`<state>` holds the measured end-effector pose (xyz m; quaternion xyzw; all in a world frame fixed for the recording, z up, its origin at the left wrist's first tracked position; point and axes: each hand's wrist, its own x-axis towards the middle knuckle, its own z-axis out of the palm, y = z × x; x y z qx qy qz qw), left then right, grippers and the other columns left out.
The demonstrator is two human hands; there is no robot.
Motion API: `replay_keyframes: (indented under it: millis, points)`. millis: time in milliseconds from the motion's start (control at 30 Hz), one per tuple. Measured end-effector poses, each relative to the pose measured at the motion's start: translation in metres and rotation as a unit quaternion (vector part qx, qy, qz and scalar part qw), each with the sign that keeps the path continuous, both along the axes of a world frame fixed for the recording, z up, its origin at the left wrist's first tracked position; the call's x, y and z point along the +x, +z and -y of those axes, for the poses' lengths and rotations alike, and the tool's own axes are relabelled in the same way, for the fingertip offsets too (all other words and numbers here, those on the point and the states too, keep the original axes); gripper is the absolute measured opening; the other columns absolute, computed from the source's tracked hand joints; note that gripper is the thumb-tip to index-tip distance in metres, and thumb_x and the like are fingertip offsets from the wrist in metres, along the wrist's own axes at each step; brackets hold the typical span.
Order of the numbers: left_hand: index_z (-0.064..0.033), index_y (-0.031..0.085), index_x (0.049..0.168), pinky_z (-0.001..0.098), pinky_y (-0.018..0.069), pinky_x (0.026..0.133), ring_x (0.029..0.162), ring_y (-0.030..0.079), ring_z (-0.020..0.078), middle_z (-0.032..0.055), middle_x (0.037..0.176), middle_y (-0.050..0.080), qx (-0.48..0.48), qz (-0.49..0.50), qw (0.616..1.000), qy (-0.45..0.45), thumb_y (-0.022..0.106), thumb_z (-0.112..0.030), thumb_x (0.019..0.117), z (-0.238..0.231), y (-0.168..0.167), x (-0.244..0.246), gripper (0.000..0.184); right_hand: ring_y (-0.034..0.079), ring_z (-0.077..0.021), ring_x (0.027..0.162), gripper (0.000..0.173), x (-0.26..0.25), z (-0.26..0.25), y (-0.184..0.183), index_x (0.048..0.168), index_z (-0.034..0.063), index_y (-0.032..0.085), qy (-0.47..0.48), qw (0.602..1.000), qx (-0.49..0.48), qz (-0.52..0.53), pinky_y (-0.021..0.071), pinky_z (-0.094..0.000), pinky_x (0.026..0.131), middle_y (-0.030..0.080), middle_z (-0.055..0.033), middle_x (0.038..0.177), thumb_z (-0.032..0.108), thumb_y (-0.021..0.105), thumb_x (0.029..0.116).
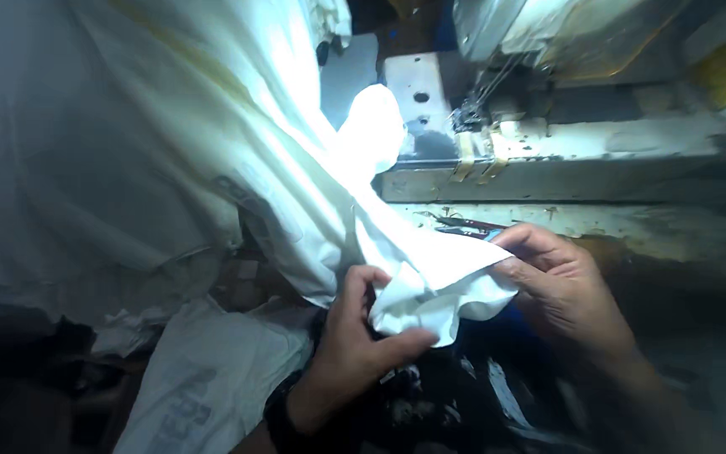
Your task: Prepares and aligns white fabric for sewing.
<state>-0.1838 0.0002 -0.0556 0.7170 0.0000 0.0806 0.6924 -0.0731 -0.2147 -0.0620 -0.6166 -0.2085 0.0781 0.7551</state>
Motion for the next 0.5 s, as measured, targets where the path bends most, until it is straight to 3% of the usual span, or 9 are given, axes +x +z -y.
replay_keyframes:
  millis: [67,133,233,300,367,400,433,467,500]
  points:
    - [0.0004,0.059,0.113,0.0191,0.0548,0.078,0.086,0.063,0.0012,0.0028,0.097,0.066,0.095,0.009,0.992,0.080,0.074,-0.017,0.0868,0.006,-0.005,0.002,0.035,0.067,0.0017,0.078,0.013,-0.005,-0.004,0.006,0.102,0.0224,0.073,-0.010,0.999,-0.022,0.042,0.0577,-0.0146,0.073,0.071,0.0108,0.088,0.016,0.072,0.0911]
    - [0.0007,0.062,0.108,0.0170,0.0557,0.075,0.083,0.065,-0.0002,0.0011,0.094,0.068,0.121,0.024,0.983,0.136,0.065,-0.001,0.0818,0.001,-0.012,-0.001,0.026,0.067,0.0023,0.082,0.014,-0.006,-0.003,0.010,0.103,0.0241,0.072,-0.042,0.995,-0.029,0.086,0.0573,-0.0139,0.076,0.071,0.0137,0.091,0.016,0.070,0.0928]
    - [-0.0009,0.067,0.100,0.0152,0.0561,0.069,0.078,0.065,-0.0007,-0.0011,0.091,0.068,0.103,0.006,0.981,0.161,0.067,-0.001,0.0840,-0.012,-0.021,-0.007,0.016,0.066,0.0035,0.079,0.015,-0.004,0.003,0.009,0.101,0.0272,0.072,-0.100,0.986,-0.040,0.124,0.0573,-0.0133,0.072,0.070,0.0167,0.091,0.015,0.069,0.0938]
    - [-0.0044,0.070,0.096,0.0231,0.0619,0.074,0.078,0.070,0.0043,-0.0013,0.088,0.072,-0.074,-0.020,0.990,0.117,0.064,-0.002,0.0939,-0.015,-0.008,-0.004,0.006,0.064,0.0060,0.081,0.014,-0.004,0.006,-0.001,0.102,0.0229,0.068,-0.140,0.966,-0.112,0.185,0.0556,-0.0118,0.074,0.068,0.0165,0.092,0.012,0.068,0.0923]
    - [-0.0077,0.076,0.098,0.0318,0.0598,0.090,0.090,0.074,0.0121,0.0049,0.094,0.076,-0.329,-0.022,0.944,0.011,0.062,-0.010,0.0991,-0.018,0.016,0.004,0.014,0.062,0.0018,0.081,0.016,-0.002,0.006,-0.023,0.104,0.0059,0.066,-0.155,0.935,-0.214,0.239,0.0544,-0.0152,0.075,0.066,0.0019,0.092,0.009,0.065,0.0880]
    - [-0.0105,0.077,0.100,0.0306,0.0571,0.094,0.095,0.072,0.0107,0.0036,0.096,0.076,-0.378,-0.006,0.924,-0.050,0.064,-0.017,0.0994,-0.021,0.024,0.006,0.015,0.063,-0.0024,0.080,0.020,-0.003,0.003,-0.033,0.105,0.0013,0.069,-0.131,0.939,-0.223,0.225,0.0547,-0.0186,0.074,0.067,-0.0043,0.093,0.008,0.064,0.0873]
    - [-0.0144,0.077,0.098,0.0257,0.0565,0.091,0.092,0.071,0.0057,-0.0010,0.094,0.075,-0.369,0.002,0.925,-0.095,0.064,-0.023,0.0996,-0.023,0.028,0.007,0.016,0.065,-0.0036,0.081,0.020,-0.007,-0.001,-0.040,0.106,0.0026,0.073,-0.086,0.965,-0.184,0.167,0.0558,-0.0191,0.074,0.068,-0.0041,0.095,0.006,0.064,0.0881]
    - [-0.0173,0.077,0.093,0.0201,0.0568,0.082,0.085,0.069,0.0001,-0.0063,0.087,0.074,-0.317,0.003,0.943,-0.104,0.064,-0.027,0.0996,-0.026,0.027,0.007,0.017,0.067,-0.0027,0.082,0.018,-0.010,-0.004,-0.038,0.105,0.0067,0.076,-0.022,0.993,-0.097,0.063,0.0586,-0.0179,0.074,0.071,-0.0003,0.096,0.004,0.064,0.0918]
    - [-0.0183,0.075,0.087,0.0153,0.0546,0.071,0.075,0.066,-0.0044,-0.0105,0.079,0.070,-0.232,0.001,0.969,-0.079,0.065,-0.028,0.0992,-0.029,0.022,0.006,0.018,0.070,-0.0022,0.079,0.016,-0.011,-0.006,-0.030,0.103,0.0111,0.078,0.053,0.997,0.013,-0.062,0.0601,-0.0185,0.071,0.074,0.0024,0.095,0.009,0.062,0.0982]
